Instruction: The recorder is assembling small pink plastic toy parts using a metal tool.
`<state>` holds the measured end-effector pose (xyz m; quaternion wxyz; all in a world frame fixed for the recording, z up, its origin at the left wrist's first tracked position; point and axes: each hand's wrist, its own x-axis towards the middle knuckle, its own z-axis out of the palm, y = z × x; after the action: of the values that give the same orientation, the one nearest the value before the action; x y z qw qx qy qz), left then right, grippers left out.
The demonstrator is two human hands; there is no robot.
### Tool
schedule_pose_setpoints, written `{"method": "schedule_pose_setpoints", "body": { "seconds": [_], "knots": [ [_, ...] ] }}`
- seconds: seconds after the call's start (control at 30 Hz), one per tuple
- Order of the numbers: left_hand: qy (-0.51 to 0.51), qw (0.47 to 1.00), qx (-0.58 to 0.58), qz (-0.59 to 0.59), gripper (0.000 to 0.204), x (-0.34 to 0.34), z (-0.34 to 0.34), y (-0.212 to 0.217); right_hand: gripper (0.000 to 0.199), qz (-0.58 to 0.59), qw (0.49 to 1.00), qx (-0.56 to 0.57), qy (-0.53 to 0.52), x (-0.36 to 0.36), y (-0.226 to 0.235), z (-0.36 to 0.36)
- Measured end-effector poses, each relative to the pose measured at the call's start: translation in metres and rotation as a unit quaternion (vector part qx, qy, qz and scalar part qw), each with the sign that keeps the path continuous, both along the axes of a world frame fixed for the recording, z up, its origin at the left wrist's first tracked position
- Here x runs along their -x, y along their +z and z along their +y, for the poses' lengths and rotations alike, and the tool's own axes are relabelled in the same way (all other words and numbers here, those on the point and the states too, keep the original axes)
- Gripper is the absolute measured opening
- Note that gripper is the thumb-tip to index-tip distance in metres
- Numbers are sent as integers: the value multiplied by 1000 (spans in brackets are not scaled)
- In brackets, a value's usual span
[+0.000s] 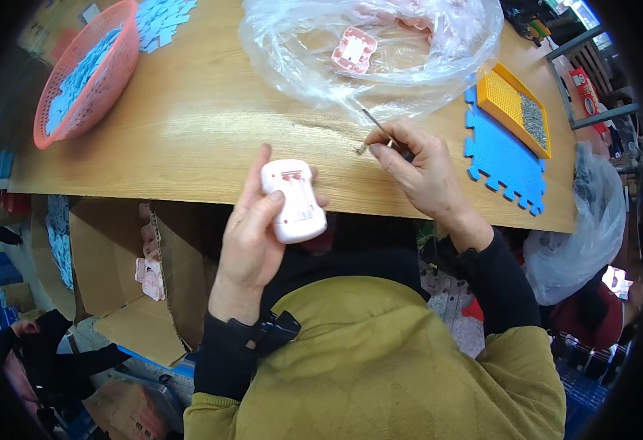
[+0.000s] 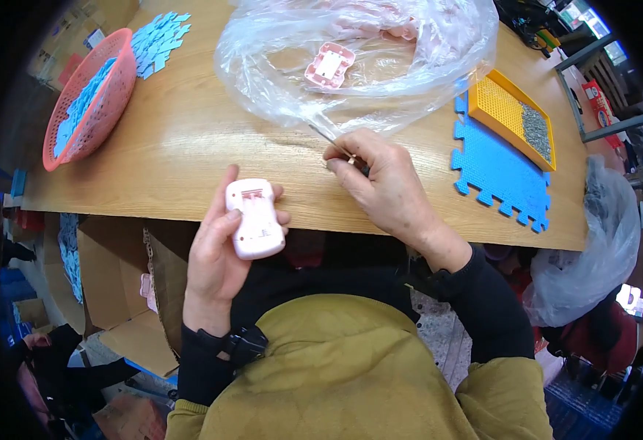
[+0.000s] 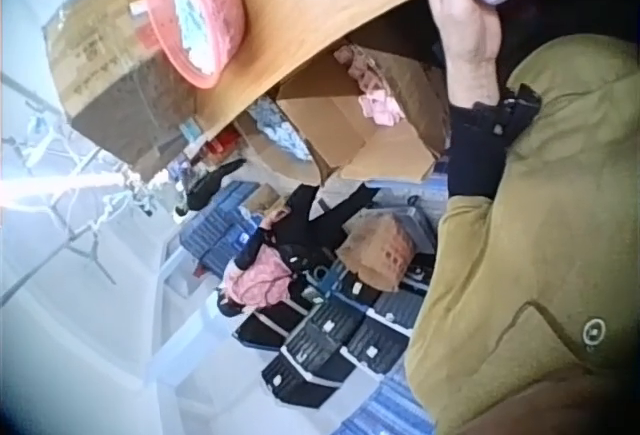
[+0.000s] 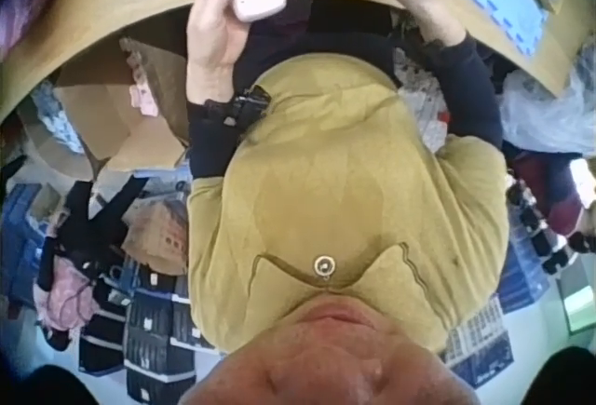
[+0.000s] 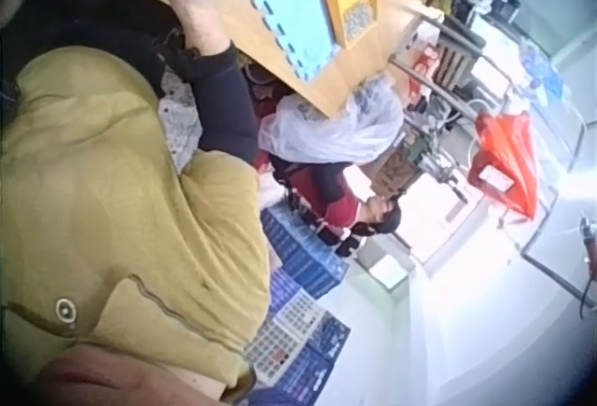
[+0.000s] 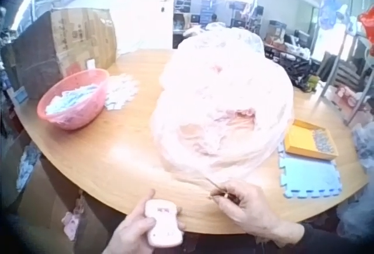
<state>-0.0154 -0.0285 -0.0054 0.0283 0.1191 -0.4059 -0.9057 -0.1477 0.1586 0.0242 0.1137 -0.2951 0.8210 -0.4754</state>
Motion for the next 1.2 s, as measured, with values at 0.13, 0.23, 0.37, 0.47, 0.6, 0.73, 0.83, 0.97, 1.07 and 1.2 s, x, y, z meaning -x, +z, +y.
{"method": "schedule_pose_setpoints", "body": {
  "seconds": [0.13, 0.23, 0.37, 0.47, 0.6, 0.73, 0.83, 0.97, 1.07, 1.2],
  "knots": [
    [17, 1000, -9, -8, 71, -2, -12, -4, 10, 52, 998, -11, -44, 9, -7, 17],
    [15, 1000, -8, -4, 72, 4, -11, -2, 11, 96, 993, -56, -48, 16, -16, 24],
    [-9, 1000, -22, 10, 70, 19, 0, 4, 12, 215, 969, -121, -14, 25, -20, 24],
    [-21, 999, -43, 20, 65, 21, 8, 3, 11, 256, 928, -270, 4, 28, -34, 19],
    [-34, 998, -43, 32, 65, 12, -6, -10, 13, 188, 967, -171, 6, 18, -41, 3],
    [-115, 993, -12, 3, 63, 23, 3, 12, 9, 223, 964, -140, -47, 15, -43, 24],
    [-180, 983, 36, 2, 63, 37, 23, 24, 12, 165, 984, -45, -55, 9, -27, 42],
    [-225, 967, 117, -25, 36, 43, 52, 35, 14, 229, 971, 66, -20, -20, 15, 38],
    [-189, 975, 101, -58, 28, 47, 63, 49, 17, 272, 959, 73, 8, -21, 22, 44],
    [-208, 970, 123, -1, 29, 51, 59, 48, 23, 343, 933, 106, 24, -22, 26, 51]
  ]
}}
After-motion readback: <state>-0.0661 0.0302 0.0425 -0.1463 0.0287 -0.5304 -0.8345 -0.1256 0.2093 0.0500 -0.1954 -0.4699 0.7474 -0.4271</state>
